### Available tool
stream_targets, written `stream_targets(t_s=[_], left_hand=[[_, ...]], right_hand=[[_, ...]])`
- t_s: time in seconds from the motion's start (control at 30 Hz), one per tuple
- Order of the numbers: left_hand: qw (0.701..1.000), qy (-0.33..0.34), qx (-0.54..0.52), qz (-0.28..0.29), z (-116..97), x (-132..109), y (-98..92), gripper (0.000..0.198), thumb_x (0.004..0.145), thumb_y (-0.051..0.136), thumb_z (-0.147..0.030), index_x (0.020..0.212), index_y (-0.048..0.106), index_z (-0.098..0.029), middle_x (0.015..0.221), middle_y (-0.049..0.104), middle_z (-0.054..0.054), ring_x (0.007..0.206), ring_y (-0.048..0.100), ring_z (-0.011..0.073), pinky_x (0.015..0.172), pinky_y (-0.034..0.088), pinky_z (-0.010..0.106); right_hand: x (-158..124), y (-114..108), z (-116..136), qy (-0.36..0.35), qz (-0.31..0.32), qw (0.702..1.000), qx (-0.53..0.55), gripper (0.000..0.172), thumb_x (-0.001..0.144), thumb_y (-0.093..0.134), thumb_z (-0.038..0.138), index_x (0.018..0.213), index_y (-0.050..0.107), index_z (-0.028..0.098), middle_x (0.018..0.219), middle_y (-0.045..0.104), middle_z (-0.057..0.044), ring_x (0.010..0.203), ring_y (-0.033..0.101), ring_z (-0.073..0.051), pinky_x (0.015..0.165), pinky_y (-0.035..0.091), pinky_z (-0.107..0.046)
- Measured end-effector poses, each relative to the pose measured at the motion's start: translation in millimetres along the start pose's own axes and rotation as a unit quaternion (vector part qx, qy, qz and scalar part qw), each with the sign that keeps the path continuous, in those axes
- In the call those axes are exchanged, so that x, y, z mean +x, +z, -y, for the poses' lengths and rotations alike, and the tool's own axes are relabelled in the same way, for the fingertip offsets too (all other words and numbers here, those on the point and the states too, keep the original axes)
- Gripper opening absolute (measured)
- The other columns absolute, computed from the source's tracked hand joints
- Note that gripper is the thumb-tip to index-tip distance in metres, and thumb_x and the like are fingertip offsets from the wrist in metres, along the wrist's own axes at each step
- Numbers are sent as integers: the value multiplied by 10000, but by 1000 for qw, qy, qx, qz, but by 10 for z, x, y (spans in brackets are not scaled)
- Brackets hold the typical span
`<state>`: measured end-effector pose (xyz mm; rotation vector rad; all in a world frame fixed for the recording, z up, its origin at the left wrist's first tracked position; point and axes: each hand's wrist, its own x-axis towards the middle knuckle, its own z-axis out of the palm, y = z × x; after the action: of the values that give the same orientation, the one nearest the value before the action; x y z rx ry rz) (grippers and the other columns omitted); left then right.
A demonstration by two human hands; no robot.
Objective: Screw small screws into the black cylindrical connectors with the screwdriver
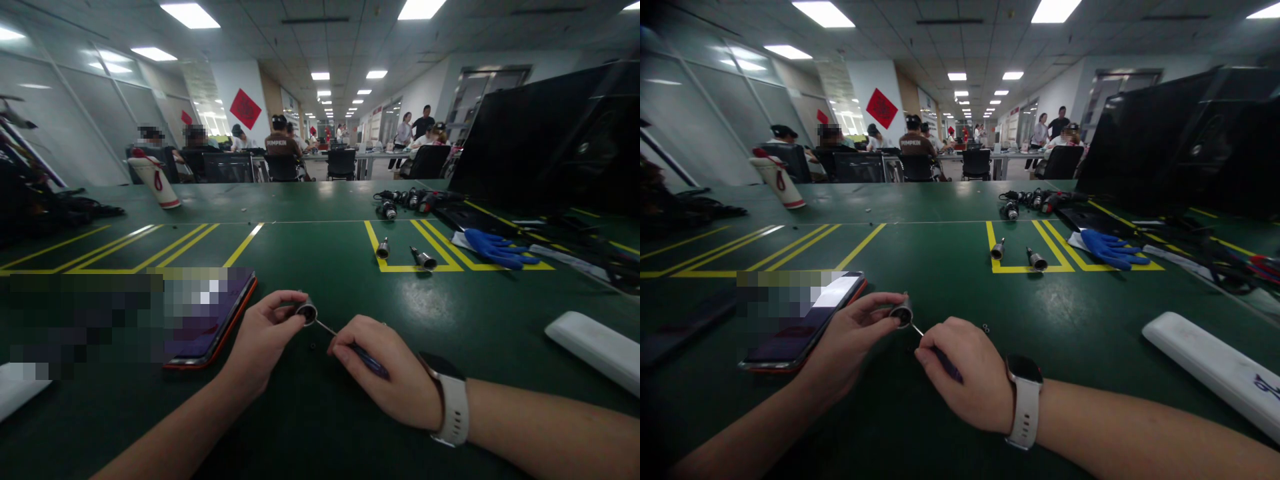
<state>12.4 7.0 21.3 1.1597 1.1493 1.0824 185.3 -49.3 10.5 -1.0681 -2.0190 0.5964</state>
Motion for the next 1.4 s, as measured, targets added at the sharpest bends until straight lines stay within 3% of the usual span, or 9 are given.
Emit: stream_targets(t_s=[0.6,0.97,1.17,1.4], left_hand=[[999,24,43,4,44,-4,6,245,603,717,-141,837,647,-149,743,715,6,705,650,126,652,485,204],[994,68,82,3,41,-35,37,233,588,697,-152,818,664,-143,903,707,59,852,660,206,730,516,287],[997,49,66,4,23,-53,46,222,599,690,-161,819,658,-148,807,716,51,831,663,218,686,516,292],[998,33,58,6,39,-51,54,225,604,693,-130,824,651,-146,772,712,26,756,659,164,679,500,245]], right_hand=[[-33,23,11,-42,11,997,-69,140,870,445,173,817,572,147,744,590,-42,699,511,-155,640,386,-292],[-57,25,27,-64,-5,994,-88,141,865,425,165,814,555,148,709,580,-39,658,512,-151,608,389,-279],[-62,31,38,-95,-1,991,-95,145,859,418,155,817,556,144,712,580,-51,655,500,-155,605,388,-281],[-59,44,14,-100,-13,989,-108,142,855,420,144,813,555,134,697,567,-50,644,488,-154,591,369,-279]])
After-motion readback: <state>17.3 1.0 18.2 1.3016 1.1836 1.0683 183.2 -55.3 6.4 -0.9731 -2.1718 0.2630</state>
